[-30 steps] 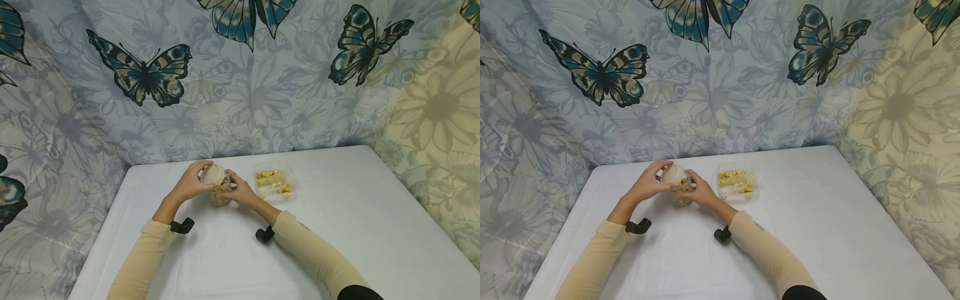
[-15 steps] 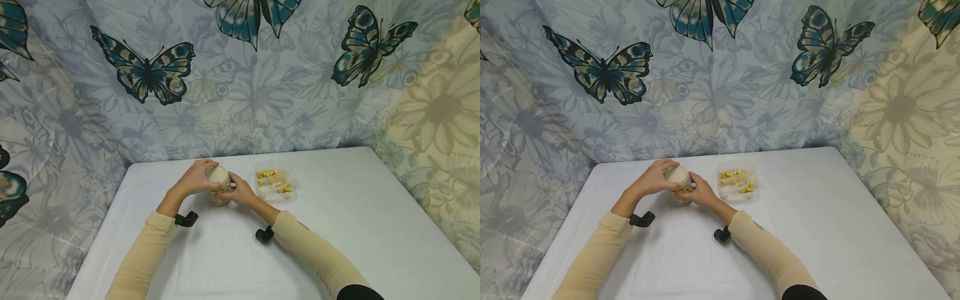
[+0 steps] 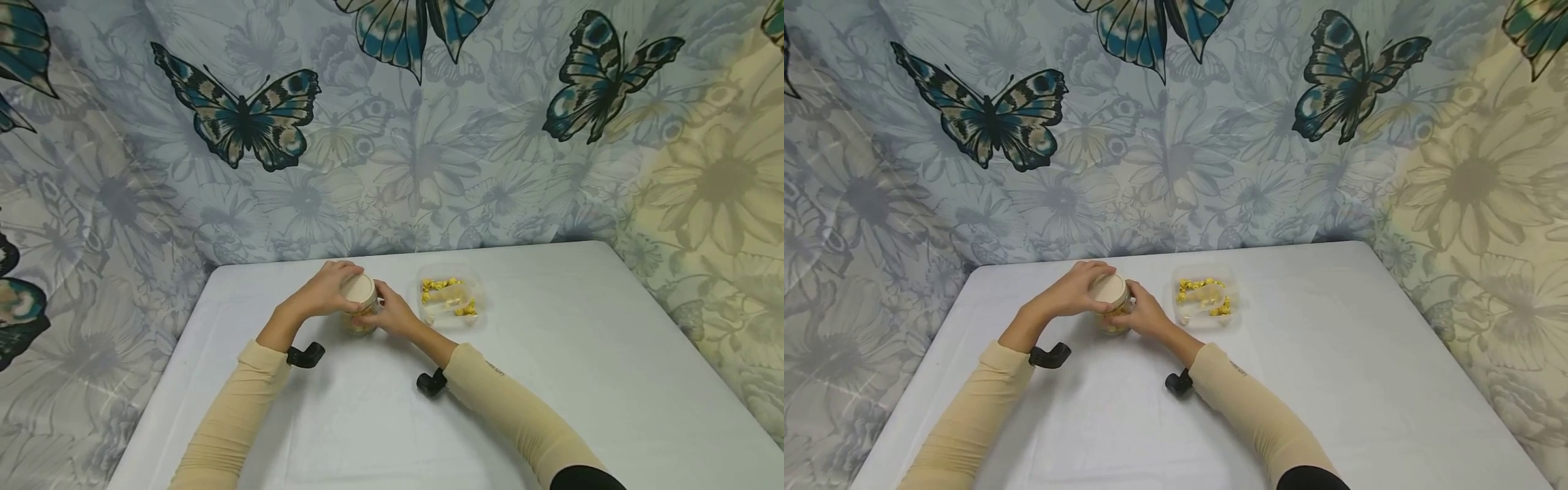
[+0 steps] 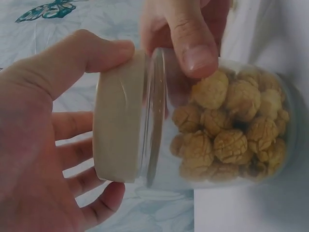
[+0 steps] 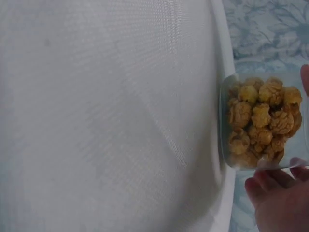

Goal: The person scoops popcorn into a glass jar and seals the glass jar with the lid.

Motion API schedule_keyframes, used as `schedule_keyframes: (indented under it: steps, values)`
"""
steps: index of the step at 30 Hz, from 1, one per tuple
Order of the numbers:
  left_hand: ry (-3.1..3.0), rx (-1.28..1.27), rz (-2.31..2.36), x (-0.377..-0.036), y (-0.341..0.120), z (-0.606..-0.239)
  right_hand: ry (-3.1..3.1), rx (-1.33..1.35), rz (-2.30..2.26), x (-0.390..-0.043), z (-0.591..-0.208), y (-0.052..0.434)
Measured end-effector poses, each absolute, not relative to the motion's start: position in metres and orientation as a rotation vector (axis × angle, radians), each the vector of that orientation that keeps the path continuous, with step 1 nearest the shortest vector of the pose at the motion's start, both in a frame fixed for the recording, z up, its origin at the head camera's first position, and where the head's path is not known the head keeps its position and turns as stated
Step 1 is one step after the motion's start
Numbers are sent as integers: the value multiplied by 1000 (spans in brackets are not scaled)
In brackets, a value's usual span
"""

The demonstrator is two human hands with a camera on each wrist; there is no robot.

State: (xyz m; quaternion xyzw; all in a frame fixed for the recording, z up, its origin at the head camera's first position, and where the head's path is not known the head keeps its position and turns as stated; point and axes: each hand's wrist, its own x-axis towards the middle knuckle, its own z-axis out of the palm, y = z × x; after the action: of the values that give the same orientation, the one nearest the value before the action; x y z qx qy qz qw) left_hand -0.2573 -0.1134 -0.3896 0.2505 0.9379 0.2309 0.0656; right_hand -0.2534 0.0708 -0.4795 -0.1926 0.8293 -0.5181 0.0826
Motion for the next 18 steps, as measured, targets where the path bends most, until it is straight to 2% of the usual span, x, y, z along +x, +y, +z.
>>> schedule_keyframes:
  steps: [4,11,14,18]
  values:
    - [2826,716,694,-255,-112,-389,2434,-549,-1530,-255,-482,67]
    - [2991,474,577,-242,-100,-389,2487,-557,-1509,-257,-484,64]
    - [2998,517,571,-244,-102,-391,2521,-570,-1493,-258,-485,63]
    - [2869,707,644,-253,-112,-392,2529,-584,-1489,-259,-486,64]
